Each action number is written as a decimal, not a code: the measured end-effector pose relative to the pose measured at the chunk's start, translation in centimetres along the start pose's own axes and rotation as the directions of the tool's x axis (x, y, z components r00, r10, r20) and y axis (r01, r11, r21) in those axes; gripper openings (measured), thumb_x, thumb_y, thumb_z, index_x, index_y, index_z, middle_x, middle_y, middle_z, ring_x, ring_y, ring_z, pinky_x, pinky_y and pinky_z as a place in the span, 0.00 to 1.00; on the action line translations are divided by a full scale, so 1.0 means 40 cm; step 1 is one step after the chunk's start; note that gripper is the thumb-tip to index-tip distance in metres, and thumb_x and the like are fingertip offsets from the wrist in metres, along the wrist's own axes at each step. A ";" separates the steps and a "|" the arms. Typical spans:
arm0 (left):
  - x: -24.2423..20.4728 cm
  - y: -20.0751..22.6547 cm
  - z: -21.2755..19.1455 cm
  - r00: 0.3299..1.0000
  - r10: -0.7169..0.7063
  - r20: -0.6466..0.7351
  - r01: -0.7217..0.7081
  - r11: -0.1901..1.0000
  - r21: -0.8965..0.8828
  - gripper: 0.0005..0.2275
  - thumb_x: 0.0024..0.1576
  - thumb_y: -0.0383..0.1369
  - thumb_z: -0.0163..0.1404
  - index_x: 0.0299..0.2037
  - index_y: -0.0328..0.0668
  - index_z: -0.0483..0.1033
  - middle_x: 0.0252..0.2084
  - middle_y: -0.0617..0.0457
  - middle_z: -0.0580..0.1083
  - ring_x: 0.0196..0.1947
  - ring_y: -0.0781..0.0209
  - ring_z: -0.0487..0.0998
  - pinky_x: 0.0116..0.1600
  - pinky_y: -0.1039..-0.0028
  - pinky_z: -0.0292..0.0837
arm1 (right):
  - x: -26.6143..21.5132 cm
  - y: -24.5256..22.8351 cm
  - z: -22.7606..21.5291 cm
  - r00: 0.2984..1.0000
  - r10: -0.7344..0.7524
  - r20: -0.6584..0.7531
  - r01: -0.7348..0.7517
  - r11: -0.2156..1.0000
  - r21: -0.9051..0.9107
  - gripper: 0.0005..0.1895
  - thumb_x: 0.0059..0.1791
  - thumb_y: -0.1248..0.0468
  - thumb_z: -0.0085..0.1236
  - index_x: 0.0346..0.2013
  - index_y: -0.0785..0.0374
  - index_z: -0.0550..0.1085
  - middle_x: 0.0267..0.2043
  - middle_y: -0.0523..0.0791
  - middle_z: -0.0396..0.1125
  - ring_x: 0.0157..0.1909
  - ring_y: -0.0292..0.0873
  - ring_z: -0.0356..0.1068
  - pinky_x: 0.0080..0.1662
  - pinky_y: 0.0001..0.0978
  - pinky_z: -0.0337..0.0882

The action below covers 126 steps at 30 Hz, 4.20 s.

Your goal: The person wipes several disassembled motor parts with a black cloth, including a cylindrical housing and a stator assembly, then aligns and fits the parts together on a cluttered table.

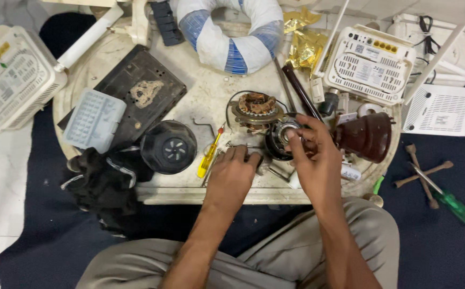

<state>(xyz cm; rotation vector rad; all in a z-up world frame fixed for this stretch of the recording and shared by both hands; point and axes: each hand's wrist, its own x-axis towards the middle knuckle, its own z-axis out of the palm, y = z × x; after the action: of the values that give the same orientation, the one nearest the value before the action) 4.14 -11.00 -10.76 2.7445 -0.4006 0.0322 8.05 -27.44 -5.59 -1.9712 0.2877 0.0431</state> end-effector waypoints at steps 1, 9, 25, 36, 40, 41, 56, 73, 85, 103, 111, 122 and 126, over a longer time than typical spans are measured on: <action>0.003 -0.002 0.001 1.000 0.008 0.020 -0.009 1.000 0.028 0.10 0.52 0.28 0.51 0.43 0.43 0.80 0.41 0.46 0.76 0.46 0.49 0.78 0.49 0.61 0.75 | 0.002 -0.010 0.004 0.991 -0.130 -0.002 0.129 0.982 -0.135 0.20 0.52 0.62 0.59 0.59 0.59 0.72 0.41 0.44 0.74 0.34 0.36 0.74 0.34 0.28 0.71; 0.002 -0.005 -0.004 0.999 -0.046 0.030 0.051 0.979 -0.197 0.08 0.54 0.24 0.49 0.42 0.39 0.78 0.36 0.43 0.77 0.41 0.45 0.80 0.46 0.59 0.75 | 0.028 -0.005 0.040 0.927 -0.375 0.029 0.324 0.757 -0.567 0.20 0.51 0.59 0.63 0.58 0.51 0.77 0.36 0.50 0.74 0.33 0.51 0.73 0.36 0.43 0.72; 0.009 0.017 -0.186 0.979 -0.192 -0.073 0.077 0.670 -0.738 0.08 0.48 0.23 0.60 0.36 0.35 0.77 0.34 0.46 0.78 0.34 0.53 0.83 0.40 0.68 0.78 | 0.042 -0.005 0.060 0.685 -0.726 0.060 0.612 0.528 -0.589 0.09 0.52 0.64 0.64 0.46 0.62 0.80 0.46 0.47 0.75 0.56 0.53 0.72 0.55 0.44 0.71; -0.024 -0.009 -0.292 0.859 -0.491 -0.149 0.215 0.609 -0.764 0.08 0.51 0.24 0.62 0.38 0.32 0.78 0.31 0.49 0.80 0.30 0.67 0.83 0.36 0.77 0.79 | 0.050 0.027 0.087 0.920 -0.386 -0.060 0.338 0.863 -0.376 0.10 0.56 0.63 0.57 0.47 0.66 0.80 0.42 0.52 0.75 0.29 0.43 0.74 0.27 0.34 0.71; -0.051 -0.017 -0.321 0.822 -0.467 -0.326 0.053 0.633 -0.773 0.09 0.53 0.21 0.62 0.42 0.31 0.77 0.35 0.51 0.80 0.35 0.69 0.82 0.43 0.79 0.80 | 0.038 0.018 0.055 0.918 -0.369 -0.146 0.364 0.929 -0.063 0.13 0.59 0.62 0.55 0.51 0.69 0.79 0.38 0.45 0.73 0.34 0.33 0.69 0.35 0.27 0.71; -0.058 -0.016 -0.324 0.795 -0.510 -0.329 0.043 0.588 -0.808 0.09 0.54 0.20 0.62 0.42 0.31 0.77 0.37 0.51 0.79 0.37 0.70 0.81 0.44 0.79 0.79 | 0.038 0.015 0.048 0.942 -0.294 -0.160 0.299 0.954 0.013 0.14 0.59 0.61 0.55 0.50 0.69 0.79 0.36 0.44 0.72 0.33 0.31 0.67 0.35 0.25 0.73; -0.036 0.021 -0.315 0.793 -0.461 -0.399 0.018 0.672 -0.740 0.08 0.58 0.22 0.61 0.46 0.32 0.79 0.41 0.50 0.81 0.39 0.69 0.81 0.47 0.80 0.78 | 0.022 -0.043 0.050 0.998 -0.054 -0.038 0.062 0.962 0.266 0.14 0.57 0.61 0.54 0.51 0.67 0.79 0.36 0.42 0.73 0.35 0.29 0.72 0.36 0.23 0.80; -0.019 0.022 -0.307 0.801 -0.293 -0.522 0.026 0.888 -0.459 0.09 0.57 0.23 0.62 0.45 0.32 0.76 0.44 0.44 0.79 0.44 0.49 0.83 0.48 0.67 0.77 | -0.008 -0.054 0.063 0.993 -0.108 0.038 0.085 0.920 0.383 0.14 0.56 0.63 0.54 0.51 0.70 0.78 0.39 0.44 0.73 0.38 0.31 0.73 0.37 0.25 0.81; -0.015 0.027 -0.280 0.725 -0.553 -0.411 0.216 0.749 -0.627 0.06 0.61 0.26 0.57 0.45 0.33 0.76 0.40 0.46 0.81 0.37 0.57 0.86 0.42 0.72 0.81 | -0.012 -0.043 0.092 0.993 -0.099 0.069 0.063 0.910 0.410 0.15 0.56 0.63 0.54 0.52 0.70 0.77 0.42 0.44 0.74 0.41 0.32 0.74 0.39 0.26 0.82; -0.049 -0.025 -0.309 0.645 -0.696 -0.316 -0.106 0.327 -0.939 0.07 0.66 0.22 0.54 0.52 0.28 0.75 0.44 0.45 0.80 0.43 0.62 0.82 0.53 0.74 0.80 | 0.035 -0.002 0.072 0.987 0.149 0.054 -0.154 0.832 0.533 0.15 0.56 0.58 0.53 0.48 0.68 0.77 0.36 0.43 0.73 0.35 0.32 0.72 0.36 0.24 0.79; -0.043 -0.059 -0.296 0.638 -0.769 -0.031 -0.159 -0.092 -0.983 0.06 0.64 0.24 0.52 0.47 0.28 0.75 0.40 0.44 0.79 0.39 0.58 0.83 0.48 0.68 0.82 | 0.044 0.061 0.076 0.833 0.346 0.432 -0.548 0.407 0.730 0.09 0.51 0.65 0.55 0.44 0.67 0.75 0.37 0.47 0.73 0.29 0.34 0.71 0.26 0.22 0.72; -0.041 -0.022 -0.287 0.793 -0.601 -0.097 -0.070 0.067 -0.995 0.06 0.62 0.20 0.51 0.48 0.28 0.74 0.41 0.43 0.80 0.41 0.59 0.84 0.51 0.69 0.83 | 0.037 0.078 0.056 0.461 -0.156 0.874 -0.837 -0.403 0.369 0.15 0.50 0.75 0.55 0.50 0.79 0.67 0.34 0.45 0.64 0.33 0.32 0.65 0.27 0.13 0.72; -0.035 -0.004 -0.273 0.793 -0.587 -0.162 -0.093 0.147 -0.985 0.06 0.64 0.19 0.51 0.49 0.29 0.73 0.44 0.45 0.78 0.44 0.61 0.83 0.54 0.71 0.82 | 0.040 0.092 0.064 0.497 -0.118 0.860 -0.814 -0.408 0.414 0.07 0.57 0.74 0.51 0.47 0.77 0.66 0.33 0.42 0.62 0.32 0.29 0.63 0.25 0.10 0.69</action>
<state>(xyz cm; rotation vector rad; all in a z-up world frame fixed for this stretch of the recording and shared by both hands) 3.17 -6.54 -0.74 1.2846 0.2411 0.3228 9.06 -26.80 -10.22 0.1811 0.4603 0.8131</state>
